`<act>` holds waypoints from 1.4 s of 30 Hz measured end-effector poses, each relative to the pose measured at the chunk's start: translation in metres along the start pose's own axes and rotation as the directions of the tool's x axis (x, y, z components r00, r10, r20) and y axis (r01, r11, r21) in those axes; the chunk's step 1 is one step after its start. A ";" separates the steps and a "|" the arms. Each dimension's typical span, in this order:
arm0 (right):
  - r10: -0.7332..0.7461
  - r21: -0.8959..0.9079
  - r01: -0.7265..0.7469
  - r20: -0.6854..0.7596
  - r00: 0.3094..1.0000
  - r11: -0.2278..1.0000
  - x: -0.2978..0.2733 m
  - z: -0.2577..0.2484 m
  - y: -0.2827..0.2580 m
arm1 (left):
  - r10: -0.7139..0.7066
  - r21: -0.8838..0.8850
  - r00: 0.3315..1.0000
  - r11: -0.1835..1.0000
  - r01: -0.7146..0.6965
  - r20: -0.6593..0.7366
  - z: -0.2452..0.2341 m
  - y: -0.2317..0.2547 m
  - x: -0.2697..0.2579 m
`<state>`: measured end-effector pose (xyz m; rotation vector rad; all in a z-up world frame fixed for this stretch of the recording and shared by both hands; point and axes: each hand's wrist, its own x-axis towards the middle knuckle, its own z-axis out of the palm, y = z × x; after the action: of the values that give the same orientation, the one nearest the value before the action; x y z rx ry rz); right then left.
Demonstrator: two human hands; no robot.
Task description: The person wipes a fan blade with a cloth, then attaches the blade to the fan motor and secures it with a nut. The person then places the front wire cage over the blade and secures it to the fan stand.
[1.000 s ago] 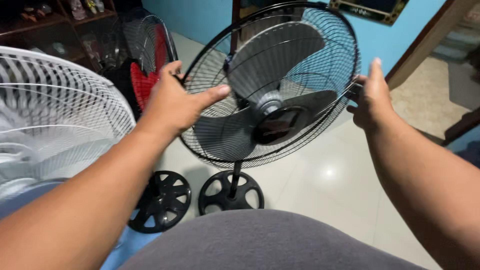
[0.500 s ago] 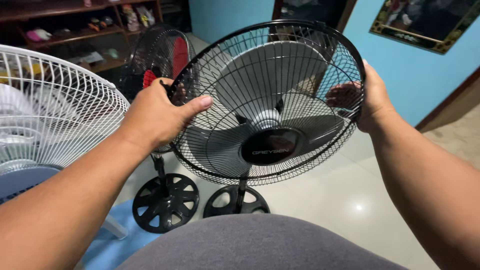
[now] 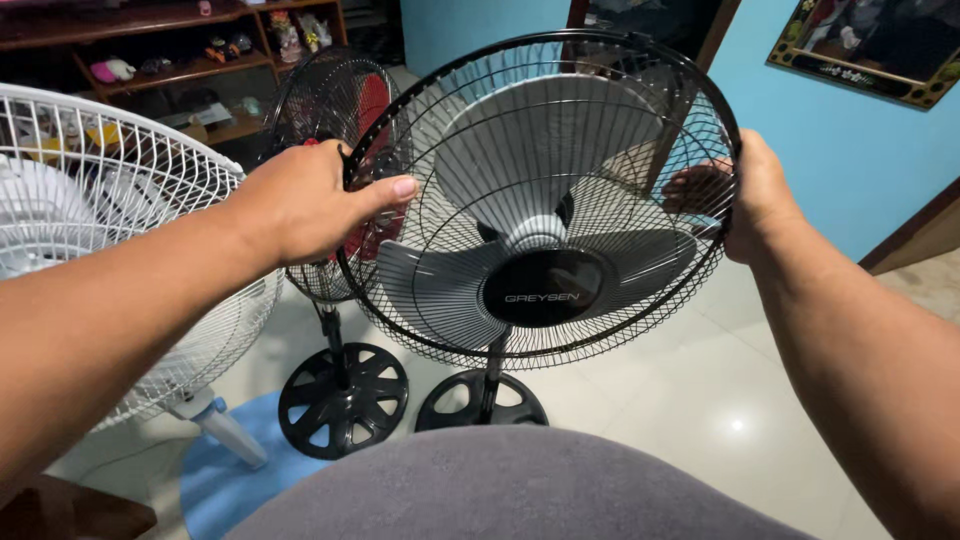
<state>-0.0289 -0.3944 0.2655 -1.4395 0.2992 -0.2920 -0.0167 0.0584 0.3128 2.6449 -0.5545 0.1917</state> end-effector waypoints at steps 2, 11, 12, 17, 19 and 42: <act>-0.006 0.000 0.006 -0.008 1.000 1.000 0.003 -0.002 -0.001 | 0.012 0.055 1.000 0.998 -0.012 0.005 -0.002 -0.001 0.005; -0.072 -0.200 0.042 -0.142 0.987 0.979 -0.001 -0.027 0.001 | 0.199 -0.608 0.980 0.781 -0.142 0.027 0.039 -0.038 0.000; -0.103 -0.267 0.047 -0.199 0.975 0.963 -0.004 -0.026 -0.004 | 0.183 -0.694 0.982 0.712 -0.105 0.040 0.046 -0.039 -0.002; -0.452 -0.530 0.471 0.175 0.875 0.706 -0.036 0.019 -0.058 | 0.100 -0.708 0.995 0.701 -0.090 -0.027 0.049 -0.049 -0.003; -0.544 -0.649 0.637 0.384 0.746 0.416 -0.059 0.055 -0.083 | 0.058 -0.691 0.998 0.720 -0.066 -0.035 0.048 -0.049 -0.001; -0.387 -0.616 0.783 0.703 0.596 0.086 -0.092 0.163 -0.115 | 0.171 -0.728 0.985 0.675 -0.119 -0.002 0.038 -0.035 0.018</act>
<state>-0.0554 -0.2219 0.3999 -2.7149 -0.6769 -0.5812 0.0157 0.0642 0.2698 1.8232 -0.6902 -0.0714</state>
